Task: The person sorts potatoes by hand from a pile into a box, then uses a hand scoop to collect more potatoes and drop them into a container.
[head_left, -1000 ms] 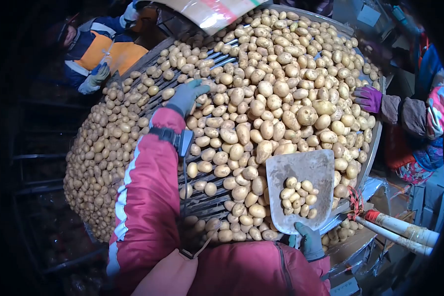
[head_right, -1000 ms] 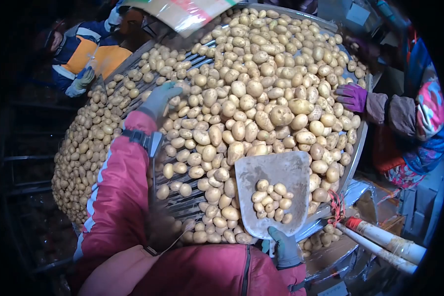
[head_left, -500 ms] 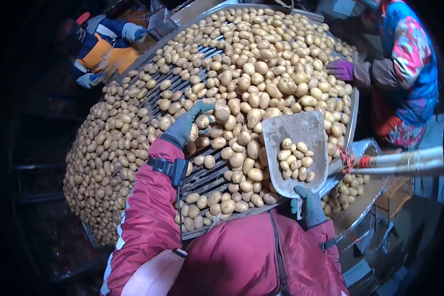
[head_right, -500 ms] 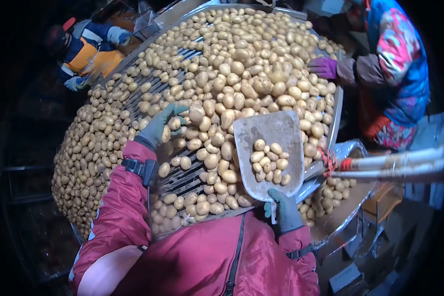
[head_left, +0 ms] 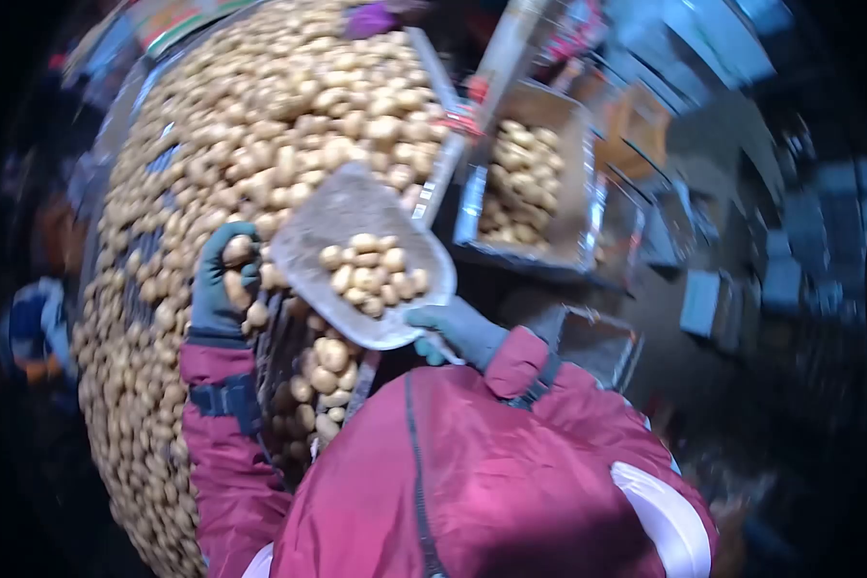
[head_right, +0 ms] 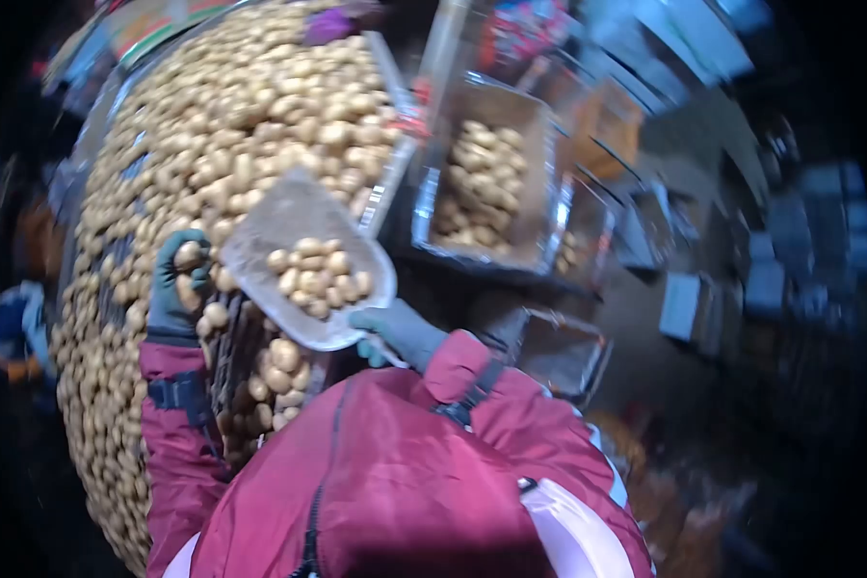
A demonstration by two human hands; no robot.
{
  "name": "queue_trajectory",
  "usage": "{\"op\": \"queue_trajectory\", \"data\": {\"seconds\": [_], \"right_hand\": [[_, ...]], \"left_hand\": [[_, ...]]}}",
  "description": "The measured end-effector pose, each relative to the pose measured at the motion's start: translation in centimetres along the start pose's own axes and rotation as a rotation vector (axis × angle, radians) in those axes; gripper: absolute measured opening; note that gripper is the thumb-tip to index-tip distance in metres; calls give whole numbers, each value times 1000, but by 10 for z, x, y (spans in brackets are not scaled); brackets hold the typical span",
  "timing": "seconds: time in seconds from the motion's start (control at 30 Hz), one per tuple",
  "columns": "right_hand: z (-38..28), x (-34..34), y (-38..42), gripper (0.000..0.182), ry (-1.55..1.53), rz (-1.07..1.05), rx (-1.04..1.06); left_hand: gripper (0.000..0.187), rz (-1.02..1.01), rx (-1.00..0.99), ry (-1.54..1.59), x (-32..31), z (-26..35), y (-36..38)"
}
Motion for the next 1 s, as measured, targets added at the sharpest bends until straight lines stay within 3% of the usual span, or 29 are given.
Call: {"op": "queue_trajectory", "data": {"seconds": [0.03,0.07,0.17,0.2,0.23,0.27,0.3,0.33,0.37,0.4,0.43,0.5,0.57,0.63,0.7,0.73,0.83,0.9,0.97,1.0], "right_hand": [[7,-1,-3,33,45,-2,41],[14,-2,-5,29,56,-1,51],[20,-6,-1,36,104,11,99],[22,-8,-1,39,82,14,117],[27,-7,-4,37,128,13,76],[25,-8,0,36,35,77,97],[24,-8,5,36,-52,137,114],[26,-12,0,34,67,30,82],[28,-16,-5,32,192,-80,48],[29,-16,-6,32,193,-81,48],[28,-13,-6,31,178,-52,65],[23,-6,-8,30,146,6,97],[21,-10,-13,29,122,40,124],[54,-20,-83,26,-473,7,332],[16,-3,-9,23,-203,-69,41],[12,0,-11,26,-88,-53,50],[-10,8,-9,29,-126,-45,60],[-15,8,-23,37,-217,-168,72],[-12,-1,-29,70,-322,-430,-82],[-20,-12,-34,70,-289,-449,-92]], "left_hand": [[27,21,278,309,-18,-12,-3],[35,40,324,356,-40,-11,-6],[30,-15,130,18,-123,12,9],[28,-43,212,103,-150,1,9],[25,-199,307,151,-189,-5,14],[23,-171,284,41,-224,-6,28],[24,-340,385,49,-276,-6,52],[31,-626,-244,-217,-323,4,66],[39,-679,300,-92,-356,-15,98],[51,-813,130,-273,-384,-20,115],[59,-804,-60,-186,-401,-40,119],[59,-680,-344,-392,-395,-13,105],[50,-541,-240,-338,-359,-14,73],[43,-327,-199,-282,-302,18,53],[44,-124,-194,-248,-221,42,29],[41,43,-210,-217,-169,55,24],[32,511,-285,-201,9,70,37],[31,775,-236,-444,127,49,73],[38,679,-441,-1973,216,6,106],[38,718,-415,-1974,228,8,118]]}}
Point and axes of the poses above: each hand's wrist, its own y-axis away from the middle knuckle, its own x-axis out of the back of the hand, z = x × y, the point moved 9 cm from there along -y, towards the middle knuckle, and after that the axes turned 11 degrees about z, right-handed, at the moved point
